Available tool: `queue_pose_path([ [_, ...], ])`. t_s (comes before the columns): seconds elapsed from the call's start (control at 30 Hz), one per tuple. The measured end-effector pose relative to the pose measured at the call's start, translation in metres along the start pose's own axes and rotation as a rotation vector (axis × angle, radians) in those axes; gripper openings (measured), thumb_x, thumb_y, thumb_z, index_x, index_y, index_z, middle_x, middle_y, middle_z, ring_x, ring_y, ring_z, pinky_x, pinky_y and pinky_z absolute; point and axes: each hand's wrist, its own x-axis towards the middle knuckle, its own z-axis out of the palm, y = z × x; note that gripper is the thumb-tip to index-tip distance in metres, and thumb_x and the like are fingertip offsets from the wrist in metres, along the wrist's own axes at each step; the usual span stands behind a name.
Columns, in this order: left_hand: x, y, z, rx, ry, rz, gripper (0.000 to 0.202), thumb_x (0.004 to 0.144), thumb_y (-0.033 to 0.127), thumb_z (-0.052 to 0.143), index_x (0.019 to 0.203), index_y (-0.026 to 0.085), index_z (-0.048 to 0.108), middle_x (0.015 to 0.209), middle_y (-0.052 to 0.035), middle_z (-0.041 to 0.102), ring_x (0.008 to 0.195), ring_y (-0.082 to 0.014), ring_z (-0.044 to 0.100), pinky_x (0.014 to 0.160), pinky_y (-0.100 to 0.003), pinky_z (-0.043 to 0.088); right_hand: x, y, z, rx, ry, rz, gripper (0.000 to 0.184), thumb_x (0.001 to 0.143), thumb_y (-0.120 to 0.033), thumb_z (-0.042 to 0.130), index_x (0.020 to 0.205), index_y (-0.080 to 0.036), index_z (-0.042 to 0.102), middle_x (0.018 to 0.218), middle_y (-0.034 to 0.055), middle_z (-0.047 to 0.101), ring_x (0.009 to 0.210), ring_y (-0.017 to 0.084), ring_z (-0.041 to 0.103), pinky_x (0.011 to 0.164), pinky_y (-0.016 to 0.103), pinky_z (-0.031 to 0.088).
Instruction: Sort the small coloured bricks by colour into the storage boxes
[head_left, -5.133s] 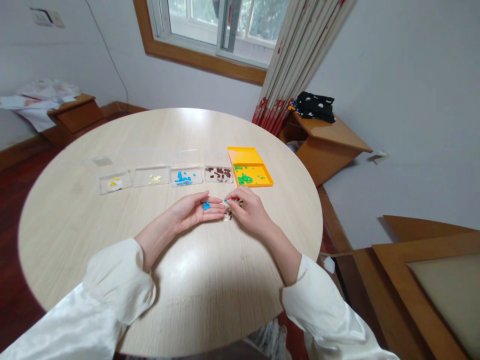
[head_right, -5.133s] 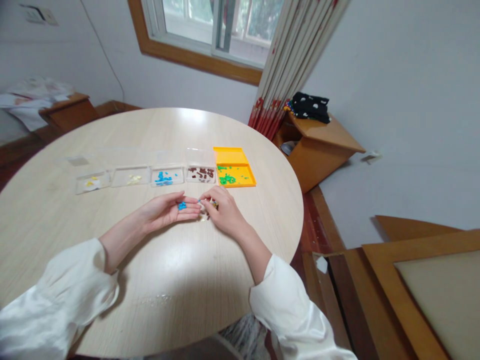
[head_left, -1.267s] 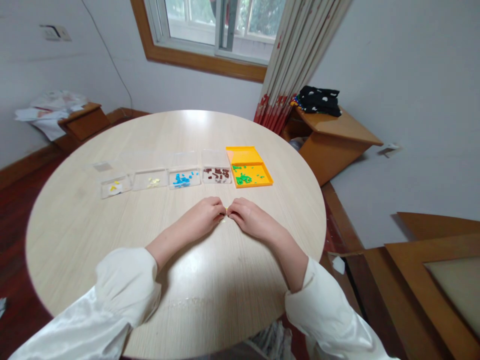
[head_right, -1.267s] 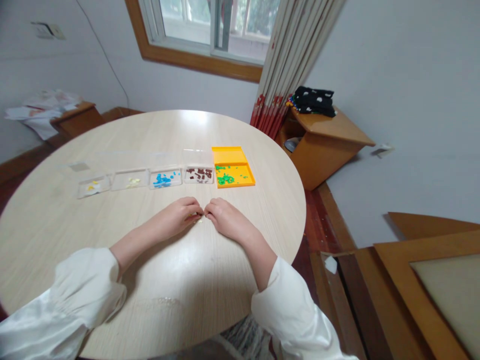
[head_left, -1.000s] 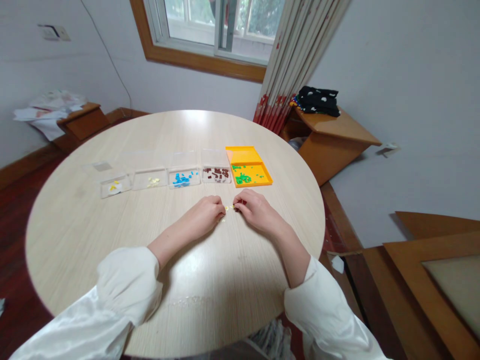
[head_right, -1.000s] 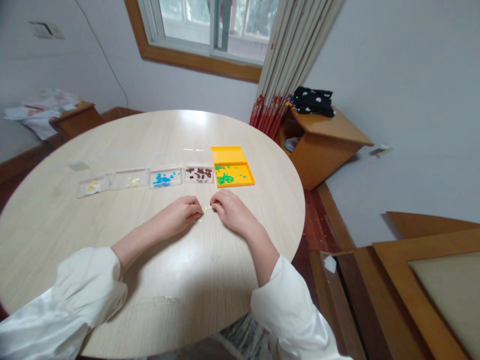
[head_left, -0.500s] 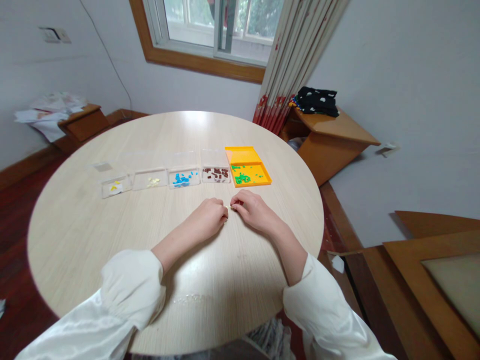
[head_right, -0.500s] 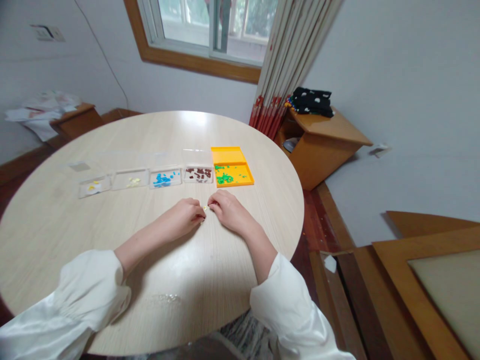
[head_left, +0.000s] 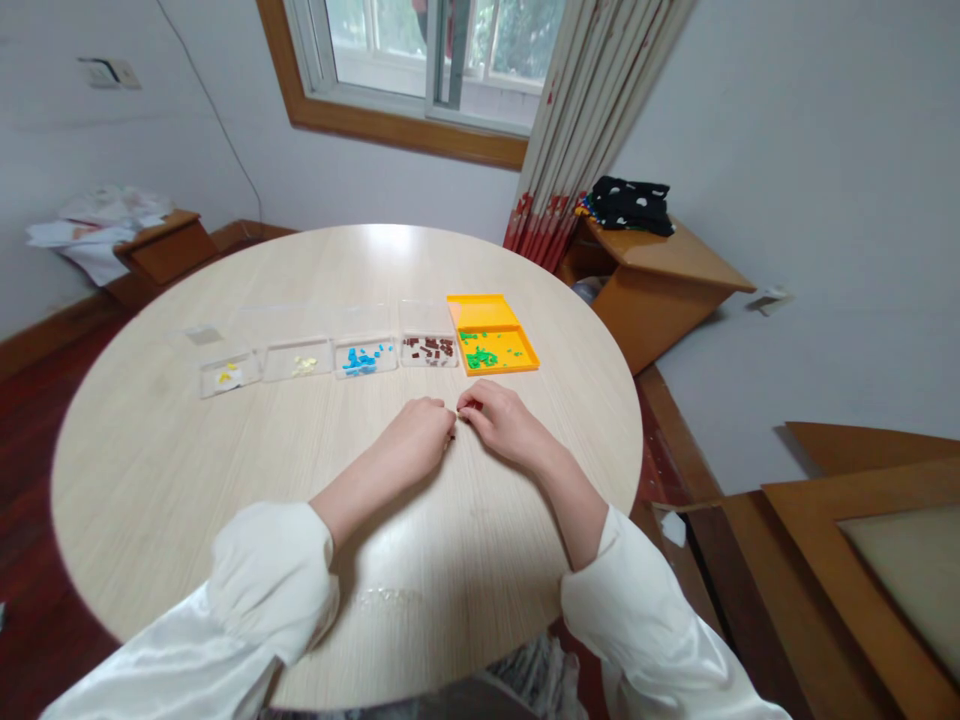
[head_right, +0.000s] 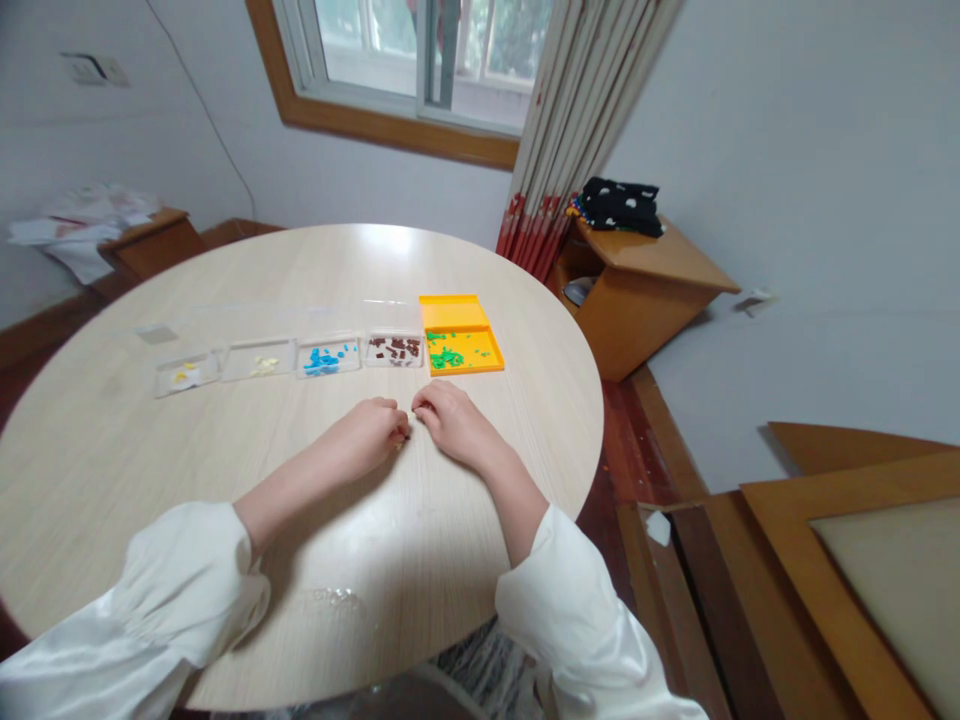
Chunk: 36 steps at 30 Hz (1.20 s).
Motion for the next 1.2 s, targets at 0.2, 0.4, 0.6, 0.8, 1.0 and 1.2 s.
queue_pose_path([
  [0.2, 0.01, -0.024, -0.031, -0.14, 0.141, -0.131, 0.021, 0.079, 0.013, 0.051, 0.082, 0.012, 0.072, 0.08, -0.0095, 0.07, 0.073, -0.0183, 0.061, 0.071, -0.029, 0.045, 0.016, 0.0, -0.001, -0.012, 0.088, 0.038, 0.012, 0.084, -0.008, 0.049, 0.082, -0.016, 0.057, 0.083, 0.0047, 0.061, 0.078, 0.015, 0.054, 0.074, 0.028, 0.041],
  [0.4, 0.055, -0.06, -0.046, -0.214, 0.3, -0.254, 0.021, 0.079, 0.014, 0.054, 0.089, 0.01, 0.073, 0.089, -0.011, 0.073, 0.081, -0.0198, 0.064, 0.079, -0.029, 0.046, 0.078, 0.004, -0.005, -0.117, 0.191, 0.009, 0.012, 0.084, -0.01, 0.049, 0.081, -0.016, 0.059, 0.087, 0.007, 0.064, 0.084, 0.017, 0.056, 0.08, 0.03, 0.042],
  [0.6, 0.064, -0.07, -0.03, -0.201, 0.343, -0.281, 0.029, 0.082, 0.013, 0.049, 0.102, 0.011, 0.07, 0.1, -0.014, 0.071, 0.089, -0.0212, 0.065, 0.084, -0.031, 0.046, 0.096, 0.021, 0.001, -0.146, 0.147, 0.078, 0.022, 0.087, -0.01, 0.048, 0.1, -0.012, 0.065, 0.098, 0.0125, 0.068, 0.091, 0.02, 0.061, 0.086, 0.034, 0.044],
  [0.8, 0.024, -0.046, -0.022, -0.167, 0.167, -0.077, 0.017, 0.081, 0.02, 0.056, 0.085, 0.014, 0.071, 0.085, -0.01, 0.071, 0.079, -0.0198, 0.063, 0.076, -0.031, 0.046, 0.037, 0.024, -0.022, -0.131, -0.005, 0.043, 0.017, 0.083, -0.009, 0.054, 0.085, -0.017, 0.069, 0.088, 0.0067, 0.07, 0.081, 0.017, 0.061, 0.077, 0.03, 0.045],
  [1.0, -0.004, -0.013, -0.008, -0.183, 0.027, 0.039, 0.015, 0.08, 0.024, 0.062, 0.087, 0.014, 0.071, 0.085, -0.0103, 0.067, 0.083, -0.0214, 0.061, 0.077, -0.031, 0.046, -0.014, 0.006, -0.025, -0.114, -0.069, 0.057, 0.01, 0.084, -0.013, 0.058, 0.086, -0.015, 0.067, 0.083, 0.0056, 0.066, 0.078, 0.014, 0.058, 0.072, 0.027, 0.044],
  [1.2, -0.003, -0.001, 0.005, -0.183, 0.01, 0.079, 0.017, 0.081, 0.011, 0.053, 0.08, 0.013, 0.07, 0.082, -0.0105, 0.065, 0.08, -0.0207, 0.061, 0.076, -0.032, 0.046, -0.024, 0.008, -0.007, -0.088, -0.055, 0.039, 0.014, 0.082, -0.011, 0.061, 0.095, -0.015, 0.064, 0.09, 0.0063, 0.064, 0.084, 0.015, 0.059, 0.075, 0.029, 0.045],
])
